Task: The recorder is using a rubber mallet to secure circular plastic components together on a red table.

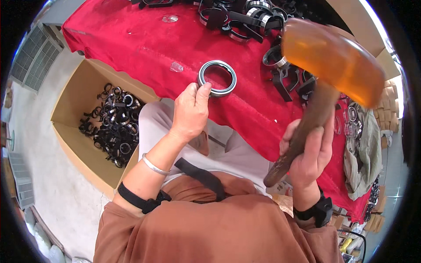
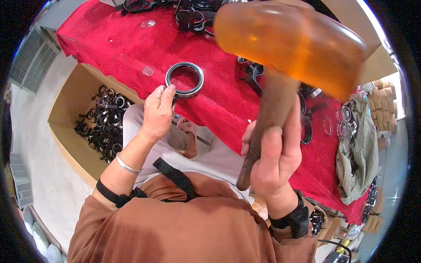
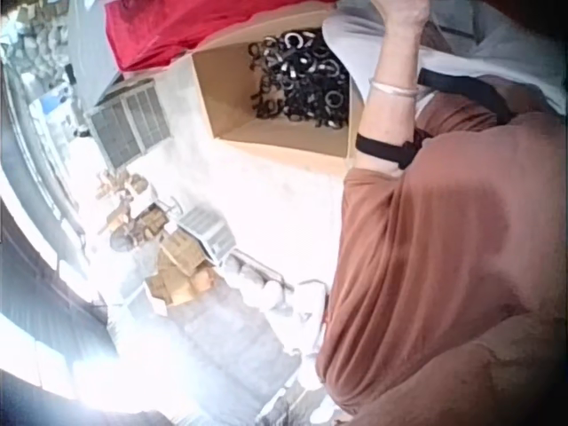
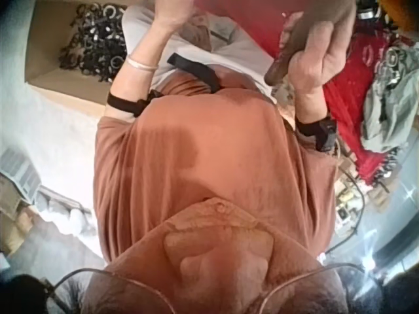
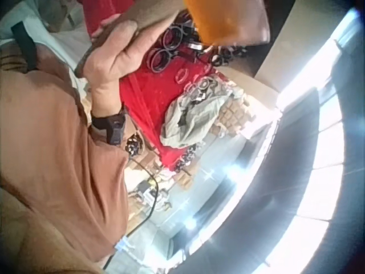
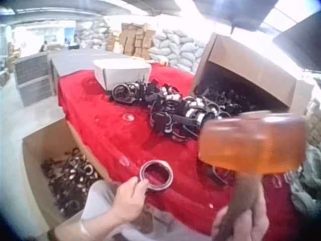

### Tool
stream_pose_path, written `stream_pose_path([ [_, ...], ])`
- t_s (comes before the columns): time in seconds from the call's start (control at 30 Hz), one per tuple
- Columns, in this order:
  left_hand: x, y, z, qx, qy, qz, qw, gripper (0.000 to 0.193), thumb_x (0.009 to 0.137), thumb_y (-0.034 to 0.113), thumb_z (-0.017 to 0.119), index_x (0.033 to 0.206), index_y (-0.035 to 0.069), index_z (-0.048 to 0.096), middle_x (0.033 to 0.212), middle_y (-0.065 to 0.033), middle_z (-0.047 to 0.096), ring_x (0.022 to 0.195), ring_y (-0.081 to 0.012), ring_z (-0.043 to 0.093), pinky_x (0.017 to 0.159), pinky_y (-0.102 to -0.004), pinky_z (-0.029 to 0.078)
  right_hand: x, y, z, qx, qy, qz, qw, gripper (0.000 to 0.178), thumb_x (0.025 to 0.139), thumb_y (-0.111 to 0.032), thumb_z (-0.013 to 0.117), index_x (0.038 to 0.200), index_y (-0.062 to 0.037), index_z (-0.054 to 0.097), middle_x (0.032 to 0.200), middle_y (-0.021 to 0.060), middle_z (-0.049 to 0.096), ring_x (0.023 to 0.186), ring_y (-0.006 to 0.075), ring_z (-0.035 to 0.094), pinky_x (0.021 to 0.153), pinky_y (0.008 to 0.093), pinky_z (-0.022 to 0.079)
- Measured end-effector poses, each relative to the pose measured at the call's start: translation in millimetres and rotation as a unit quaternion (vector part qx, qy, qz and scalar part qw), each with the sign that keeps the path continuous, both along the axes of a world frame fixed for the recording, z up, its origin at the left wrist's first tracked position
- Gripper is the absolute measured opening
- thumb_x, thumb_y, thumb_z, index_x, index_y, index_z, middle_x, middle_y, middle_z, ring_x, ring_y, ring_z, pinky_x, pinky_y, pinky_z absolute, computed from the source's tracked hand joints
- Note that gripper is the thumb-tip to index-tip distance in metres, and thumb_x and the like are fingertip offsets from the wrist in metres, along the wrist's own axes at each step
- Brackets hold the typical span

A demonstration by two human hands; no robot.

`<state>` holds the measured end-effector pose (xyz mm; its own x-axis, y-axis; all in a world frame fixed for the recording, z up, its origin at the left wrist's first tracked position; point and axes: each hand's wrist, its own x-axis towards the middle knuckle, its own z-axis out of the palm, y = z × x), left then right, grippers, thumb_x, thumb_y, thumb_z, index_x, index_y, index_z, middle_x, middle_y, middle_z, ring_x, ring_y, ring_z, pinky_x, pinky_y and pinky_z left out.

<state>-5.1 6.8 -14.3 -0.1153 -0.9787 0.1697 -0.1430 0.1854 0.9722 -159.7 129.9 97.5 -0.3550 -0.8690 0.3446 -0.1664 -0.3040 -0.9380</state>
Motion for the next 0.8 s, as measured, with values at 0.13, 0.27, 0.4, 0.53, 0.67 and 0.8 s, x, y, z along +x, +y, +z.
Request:
stream_pose_path([
  [0.13,-11.4,-0.5,11.8,-0.046,-0.002,0.0,0.999,0.034,0.091,0.024,0.049,0.07,-0.002,0.045,0.062,-0.018,0.047,0.056,-0.0276,0.043,0.055,-0.0369,0.039,-15.1,19.0,-64.6,0.168,0.157,0.017,0.973,0.054,0.091,-0.015,0.044,0.14,-0.0056,0.024,0.07,0.0036,0.053,0.056,0.0082,0.05,0.05,0.0221,0.042],
  [0.27,13.1,4.4,13.7,0.086,0.054,-0.016,0.995,0.024,0.091,0.02,0.049,0.08,-0.001,0.055,0.064,-0.011,0.051,0.058,-0.0171,0.048,0.055,-0.0333,0.04,-22.2,17.5,-47.0,0.238,0.054,0.05,0.968,0.053,0.091,-0.01,0.038,0.141,-0.0047,0.022,0.075,0.0044,0.053,0.057,0.0073,0.047,0.051,0.0208,0.042],
  [0.4,96.5,-1.4,-1.7,0.131,0.059,0.104,0.984,0.027,0.09,0.026,0.051,0.085,0.002,0.06,0.068,-0.0009,0.055,0.054,-0.0064,0.048,0.048,-0.0219,0.038,-48.3,50.4,-47.7,0.208,0.141,0.025,0.968,0.054,0.09,-0.011,0.038,0.141,-0.0042,0.022,0.074,0.0059,0.054,0.056,0.0082,0.048,0.051,0.0213,0.043],
  [0.53,191.4,-25.4,-9.9,0.148,-0.185,0.074,0.969,0.04,0.092,0.032,0.047,0.102,-0.005,0.057,0.094,-0.0117,0.062,0.086,-0.0214,0.056,0.083,-0.0344,0.042,-69.5,62.6,-45.1,0.12,0.117,-0.018,0.986,0.057,0.091,-0.016,0.041,0.141,-0.0006,0.018,0.073,0.0077,0.055,0.055,0.0095,0.049,0.05,0.0216,0.042],
  [0.67,120.4,-37.8,20.0,-0.204,-0.391,0.179,0.88,0.026,0.079,0.019,0.062,0.09,-0.004,0.061,0.091,-0.0184,0.059,0.088,-0.0313,0.055,0.077,-0.0393,0.043,-78.4,54.9,-48.4,0.074,0.049,-0.07,0.994,0.053,0.09,-0.009,0.041,0.138,0.003,0.024,0.075,0.0058,0.056,0.054,0.0075,0.048,0.05,0.0199,0.042],
  [0.8,-36.2,-14.0,82.7,-0.201,-0.288,-0.052,0.935,0.035,0.077,0.034,0.066,0.069,0.0,0.063,0.06,-0.0129,0.058,0.056,-0.0259,0.058,0.055,-0.0357,0.046,-90.3,46.5,-39.5,0.043,0.028,-0.092,0.994,0.053,0.093,-0.019,0.042,0.138,0.0023,0.024,0.074,0.0054,0.055,0.057,0.0078,0.049,0.052,0.0203,0.042],
])
